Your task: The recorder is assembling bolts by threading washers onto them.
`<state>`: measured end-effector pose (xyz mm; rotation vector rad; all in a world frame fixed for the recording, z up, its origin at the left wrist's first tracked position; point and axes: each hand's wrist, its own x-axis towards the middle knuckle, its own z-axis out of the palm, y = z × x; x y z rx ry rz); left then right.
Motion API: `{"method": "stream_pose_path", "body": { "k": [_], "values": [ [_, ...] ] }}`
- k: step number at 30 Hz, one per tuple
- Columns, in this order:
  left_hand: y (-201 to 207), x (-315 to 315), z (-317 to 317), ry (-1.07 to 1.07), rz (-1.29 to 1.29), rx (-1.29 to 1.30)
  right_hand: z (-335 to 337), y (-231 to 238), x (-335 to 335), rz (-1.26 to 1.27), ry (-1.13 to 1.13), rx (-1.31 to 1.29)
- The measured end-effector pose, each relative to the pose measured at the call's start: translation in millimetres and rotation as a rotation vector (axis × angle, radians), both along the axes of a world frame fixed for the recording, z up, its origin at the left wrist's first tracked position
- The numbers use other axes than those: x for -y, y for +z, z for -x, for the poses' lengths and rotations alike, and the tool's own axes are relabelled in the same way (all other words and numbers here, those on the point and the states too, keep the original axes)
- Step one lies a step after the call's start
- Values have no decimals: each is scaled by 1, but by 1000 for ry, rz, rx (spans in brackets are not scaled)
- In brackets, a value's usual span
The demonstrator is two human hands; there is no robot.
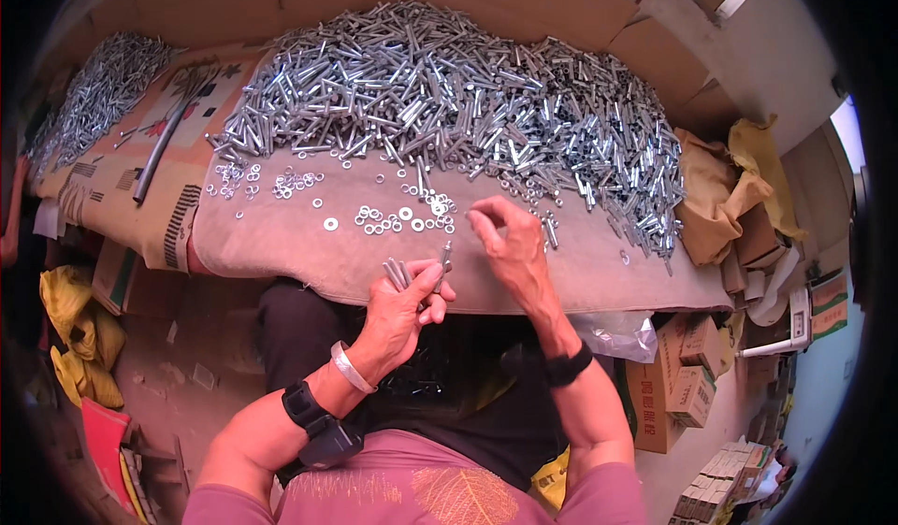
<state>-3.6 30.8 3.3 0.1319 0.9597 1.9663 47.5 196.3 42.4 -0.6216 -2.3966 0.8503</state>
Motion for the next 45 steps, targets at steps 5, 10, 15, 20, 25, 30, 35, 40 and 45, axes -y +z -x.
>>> {"method": "stream_pose_path", "body": {
  "k": [5, 10, 15, 20, 25, 30, 35, 40, 45],
  "values": [
    [5, 8, -11, -62, -20, -4, -25, -11, 37, 380, 65, -115],
    [7, 20, -15, -124, -9, 44, -40, -18, 54, 597, 27, -239],
    [3, 29, -15, -267, -81, 239, -49, -25, 64, 820, 50, -357],
    [-2, 37, -17, -303, -80, 233, -58, -18, 68, 859, 136, -388],
    [7, 41, -21, -149, 144, -267, -64, -16, 64, 837, 138, -289],
    [-2, 44, -20, -18, 245, -724, -62, -16, 59, 879, 187, -117],
    [-15, 41, -20, 93, 249, -1026, -52, -27, 59, 734, 96, -50],
    [-9, 29, -27, 258, 133, -1358, -30, -38, 70, 680, 13, -143],
    [-12, 26, -29, 316, 231, -1182, -25, -24, 99, 1209, 135, -454]
  ]
}}
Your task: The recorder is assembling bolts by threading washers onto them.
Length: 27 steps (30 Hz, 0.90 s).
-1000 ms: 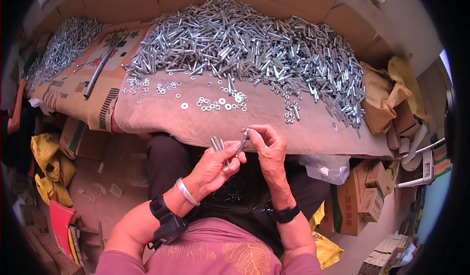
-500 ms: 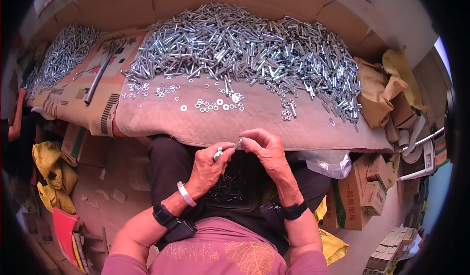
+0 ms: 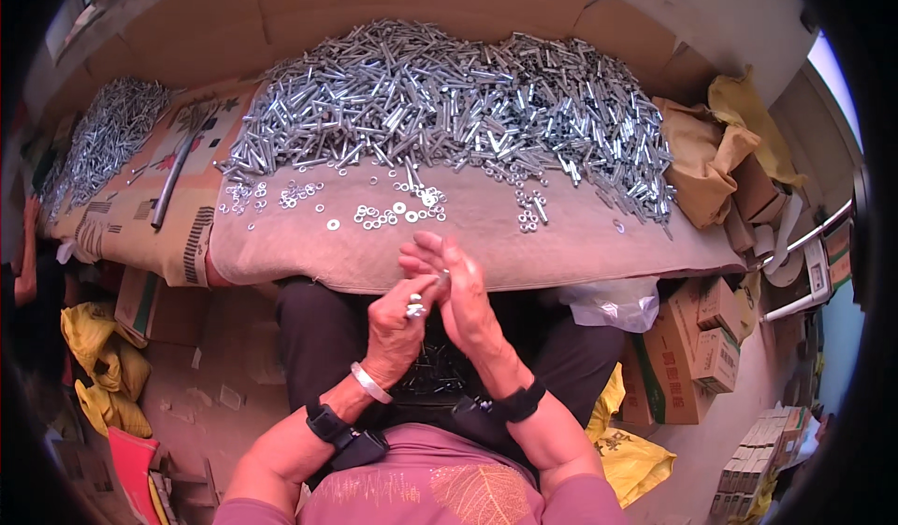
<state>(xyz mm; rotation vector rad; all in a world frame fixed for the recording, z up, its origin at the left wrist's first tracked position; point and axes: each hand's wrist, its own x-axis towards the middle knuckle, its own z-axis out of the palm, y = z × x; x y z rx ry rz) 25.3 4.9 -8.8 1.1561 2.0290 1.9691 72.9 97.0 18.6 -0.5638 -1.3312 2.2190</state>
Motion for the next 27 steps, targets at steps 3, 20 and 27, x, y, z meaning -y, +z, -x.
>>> {"method": "stream_pose_path", "body": {
  "k": [3, 20, 27],
  "values": [
    [-4, 8, 16, 16, 27, 110, -21, -7, 8, -140, 65, 52],
    [-2, 33, 17, -167, 240, 486, -51, 2, 9, -854, 92, 403],
    [0, 33, 18, -505, 187, 776, -30, 4, 1, -857, 141, 328]
  ]
}}
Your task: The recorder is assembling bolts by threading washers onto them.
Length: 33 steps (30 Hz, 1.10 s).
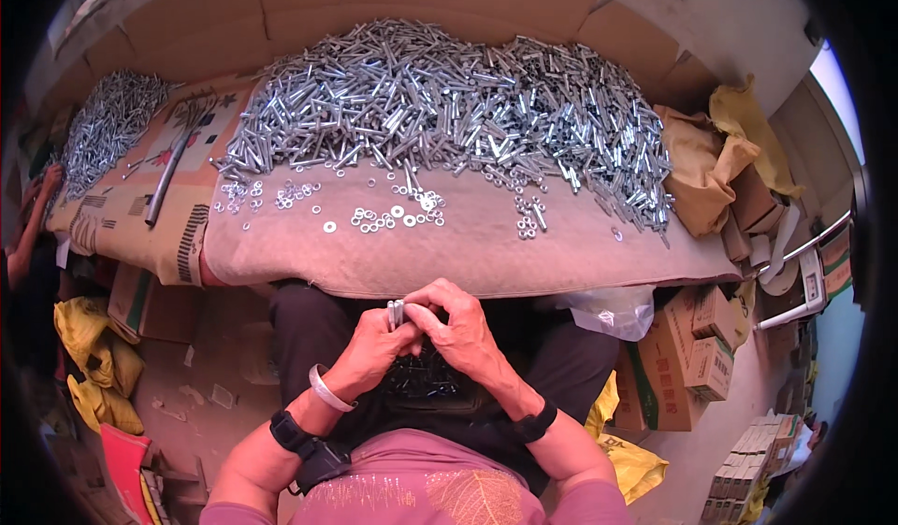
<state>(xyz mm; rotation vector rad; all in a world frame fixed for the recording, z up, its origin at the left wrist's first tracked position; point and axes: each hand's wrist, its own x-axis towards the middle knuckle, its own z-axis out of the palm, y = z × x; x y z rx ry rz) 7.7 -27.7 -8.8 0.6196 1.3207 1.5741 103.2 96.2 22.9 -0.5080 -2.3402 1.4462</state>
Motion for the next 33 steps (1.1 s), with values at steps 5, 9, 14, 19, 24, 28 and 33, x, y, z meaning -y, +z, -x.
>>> {"method": "stream_pose_path", "body": {
  "k": [5, 9, 14, 19, 24, 28, 33],
  "values": [
    [-1, -1, 5, -33, 60, 152, 10, -5, -7, -74, 48, -80],
    [3, -10, 5, -44, 21, 264, 11, -2, -15, 141, 37, -6],
    [31, -19, 6, 35, -12, 552, 10, 5, -42, 481, -48, 19],
    [9, -26, 11, 98, -72, 590, 23, 17, -58, 269, 16, 140],
    [8, -31, 14, 191, -72, 612, 45, 12, -104, -246, -136, 13],
    [7, -30, 16, 219, -72, 614, 66, 6, -150, -601, -305, 50],
    [7, -31, 12, 213, -67, 581, 88, -15, -185, -944, -333, 4]
  ]
}}
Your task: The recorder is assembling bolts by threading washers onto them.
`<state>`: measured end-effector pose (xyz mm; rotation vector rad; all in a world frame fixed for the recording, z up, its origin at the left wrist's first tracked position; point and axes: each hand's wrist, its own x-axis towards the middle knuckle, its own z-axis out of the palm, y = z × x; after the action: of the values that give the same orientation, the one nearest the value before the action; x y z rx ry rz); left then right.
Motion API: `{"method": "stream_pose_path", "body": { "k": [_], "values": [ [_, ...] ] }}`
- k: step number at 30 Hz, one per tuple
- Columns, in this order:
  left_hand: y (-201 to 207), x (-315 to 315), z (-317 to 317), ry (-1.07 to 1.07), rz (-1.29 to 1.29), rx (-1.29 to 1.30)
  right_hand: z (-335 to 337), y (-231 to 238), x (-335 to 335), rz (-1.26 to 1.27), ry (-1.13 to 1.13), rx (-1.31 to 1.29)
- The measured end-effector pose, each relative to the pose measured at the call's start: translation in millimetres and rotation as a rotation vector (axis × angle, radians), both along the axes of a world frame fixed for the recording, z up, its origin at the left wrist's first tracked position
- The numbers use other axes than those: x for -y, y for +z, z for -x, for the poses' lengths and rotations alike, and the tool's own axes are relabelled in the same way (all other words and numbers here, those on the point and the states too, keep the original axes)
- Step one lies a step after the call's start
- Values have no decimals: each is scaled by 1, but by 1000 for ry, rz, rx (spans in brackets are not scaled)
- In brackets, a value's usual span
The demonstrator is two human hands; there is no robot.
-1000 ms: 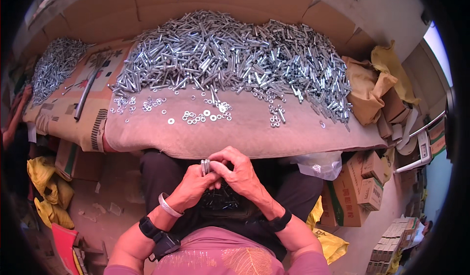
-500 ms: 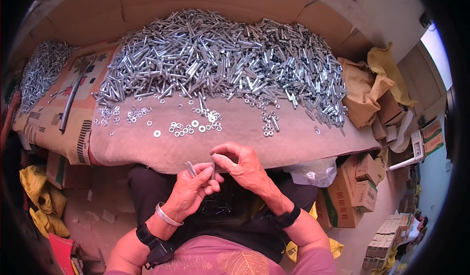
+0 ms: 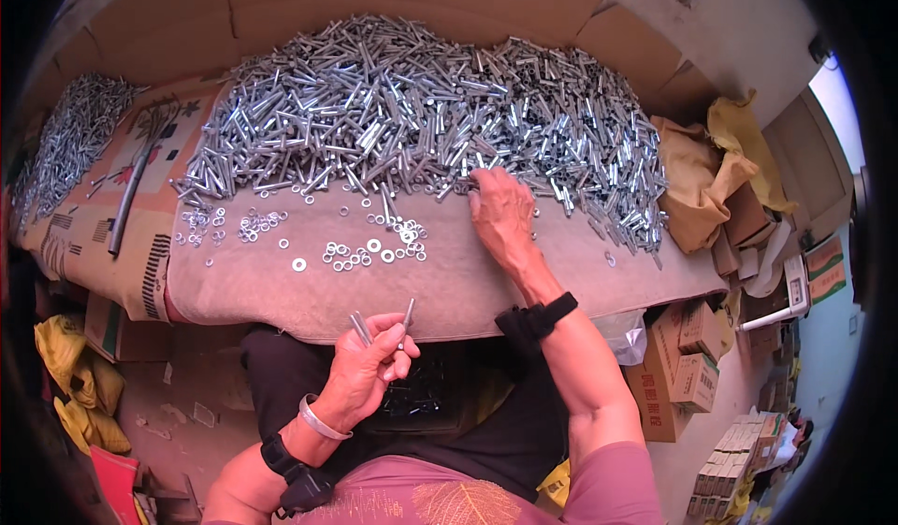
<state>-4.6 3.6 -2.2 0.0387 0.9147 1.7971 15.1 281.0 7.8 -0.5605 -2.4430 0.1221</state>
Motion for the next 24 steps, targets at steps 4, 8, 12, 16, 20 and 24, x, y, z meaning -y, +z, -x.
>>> {"method": "stream_pose_path", "body": {
  "k": [4, 8, 12, 16, 20, 24],
  "values": [
    [1, 0, -3, -10, -4, -4, 6, 1, -3, -144, -67, 109],
    [4, -1, -2, 10, 21, -34, -5, 11, 12, -22, 18, 28],
    [-1, 0, -2, 24, 10, -73, -31, 22, 48, 512, 123, -65],
    [-4, 3, -6, 37, 20, -128, -62, 27, 76, 807, 138, -62],
    [-10, 6, -10, 24, 18, -211, -90, 26, 91, 1063, 176, -125],
    [-5, 10, -13, -18, 66, -261, -106, 35, 108, 1119, 161, -20]
  ]
}}
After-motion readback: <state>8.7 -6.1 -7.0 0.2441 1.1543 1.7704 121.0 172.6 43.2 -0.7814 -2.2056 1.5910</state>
